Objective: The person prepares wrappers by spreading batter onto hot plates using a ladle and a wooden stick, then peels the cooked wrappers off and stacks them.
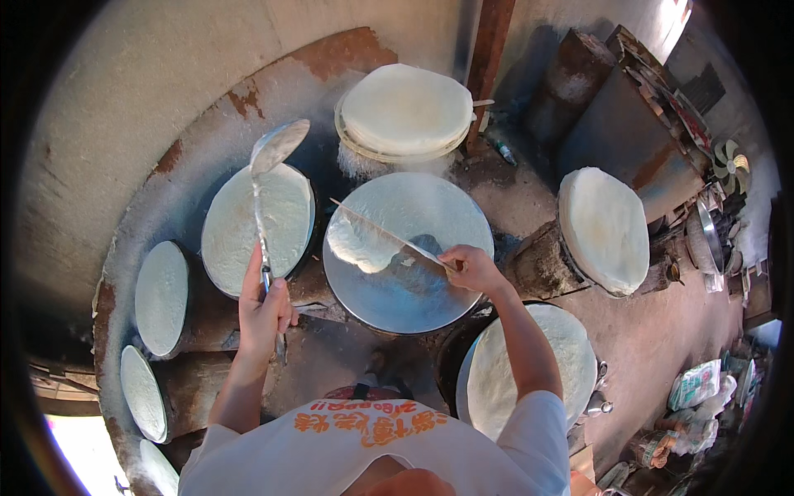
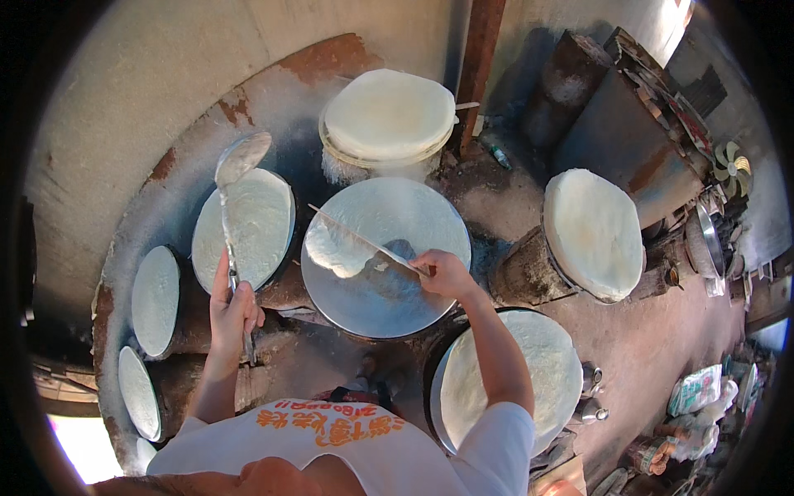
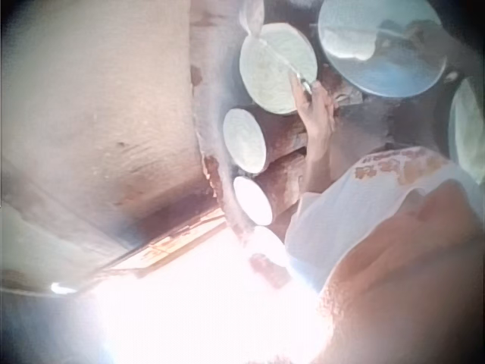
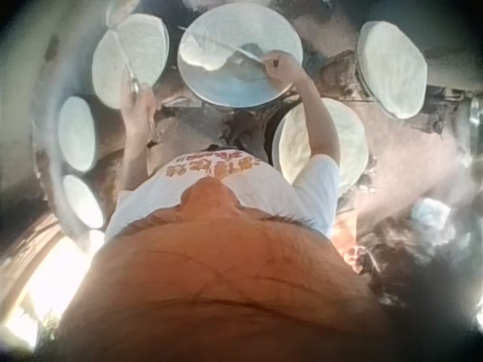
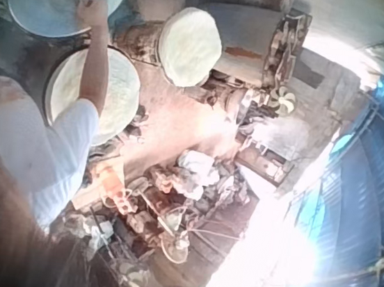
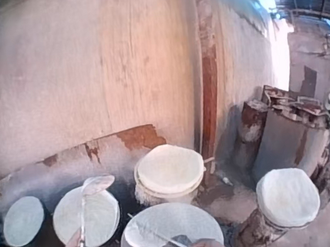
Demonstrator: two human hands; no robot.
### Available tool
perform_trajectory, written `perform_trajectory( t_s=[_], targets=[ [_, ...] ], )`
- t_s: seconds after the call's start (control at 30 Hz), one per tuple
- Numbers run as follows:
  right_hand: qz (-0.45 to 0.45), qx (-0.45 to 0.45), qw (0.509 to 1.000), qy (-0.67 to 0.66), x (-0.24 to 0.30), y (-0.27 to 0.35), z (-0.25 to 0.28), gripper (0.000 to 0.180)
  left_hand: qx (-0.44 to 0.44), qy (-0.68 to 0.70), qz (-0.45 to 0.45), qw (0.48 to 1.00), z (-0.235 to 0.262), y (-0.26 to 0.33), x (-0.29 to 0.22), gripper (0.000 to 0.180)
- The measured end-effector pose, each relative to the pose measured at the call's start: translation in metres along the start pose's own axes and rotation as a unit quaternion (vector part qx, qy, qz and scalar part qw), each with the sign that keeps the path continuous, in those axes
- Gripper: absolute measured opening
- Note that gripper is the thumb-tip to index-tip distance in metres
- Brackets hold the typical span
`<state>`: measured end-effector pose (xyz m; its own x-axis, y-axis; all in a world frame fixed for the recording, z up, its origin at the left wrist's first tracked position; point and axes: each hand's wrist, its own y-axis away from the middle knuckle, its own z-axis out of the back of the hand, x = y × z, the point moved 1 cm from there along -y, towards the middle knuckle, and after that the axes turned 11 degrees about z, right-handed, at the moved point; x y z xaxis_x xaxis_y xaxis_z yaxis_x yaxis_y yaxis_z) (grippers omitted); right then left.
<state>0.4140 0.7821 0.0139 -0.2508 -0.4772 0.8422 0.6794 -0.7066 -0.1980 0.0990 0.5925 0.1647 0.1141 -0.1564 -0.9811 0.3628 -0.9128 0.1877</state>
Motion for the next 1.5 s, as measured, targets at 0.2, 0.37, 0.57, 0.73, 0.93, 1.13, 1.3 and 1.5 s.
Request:
perform_trajectory(
  t_s=[0.2,0.37,0.57,0.73,0.93,1.13,1.3,1.5],
  targets=[
    [-0.052,0.127,0.987,-0.084,0.020,0.043,0.023,0.034,-0.017,-0.031,0.033,0.999,0.017,0.018,0.003,0.059],
    [-0.031,0.025,0.999,0.005,0.027,0.014,0.001,0.040,0.005,-0.044,0.083,0.996,0.012,0.020,0.011,0.058],
    [-0.093,0.026,0.995,-0.028,0.018,0.083,0.010,0.039,0.019,-0.136,0.217,0.966,0.051,0.040,0.061,0.062],
    [0.001,-0.037,0.999,0.025,0.046,0.097,-0.014,0.038,0.059,-0.210,0.206,0.954,0.045,0.056,0.097,0.059],
    [-0.032,-0.147,0.988,0.029,0.045,0.136,-0.036,0.041,0.114,-0.127,0.265,0.949,0.046,0.071,0.107,0.063],
    [-0.027,-0.090,0.977,0.189,0.121,0.189,-0.112,0.038,0.161,-0.139,0.208,0.955,0.094,0.089,0.092,0.062],
    [-0.104,-0.308,0.914,-0.244,0.153,0.082,-0.258,0.037,0.179,-0.042,0.055,0.981,0.118,0.042,0.034,0.061],
    [-0.141,-0.477,0.736,-0.460,0.119,-0.097,-0.389,0.020,0.219,0.045,-0.053,0.973,0.165,0.034,0.008,0.061]
  ],
)
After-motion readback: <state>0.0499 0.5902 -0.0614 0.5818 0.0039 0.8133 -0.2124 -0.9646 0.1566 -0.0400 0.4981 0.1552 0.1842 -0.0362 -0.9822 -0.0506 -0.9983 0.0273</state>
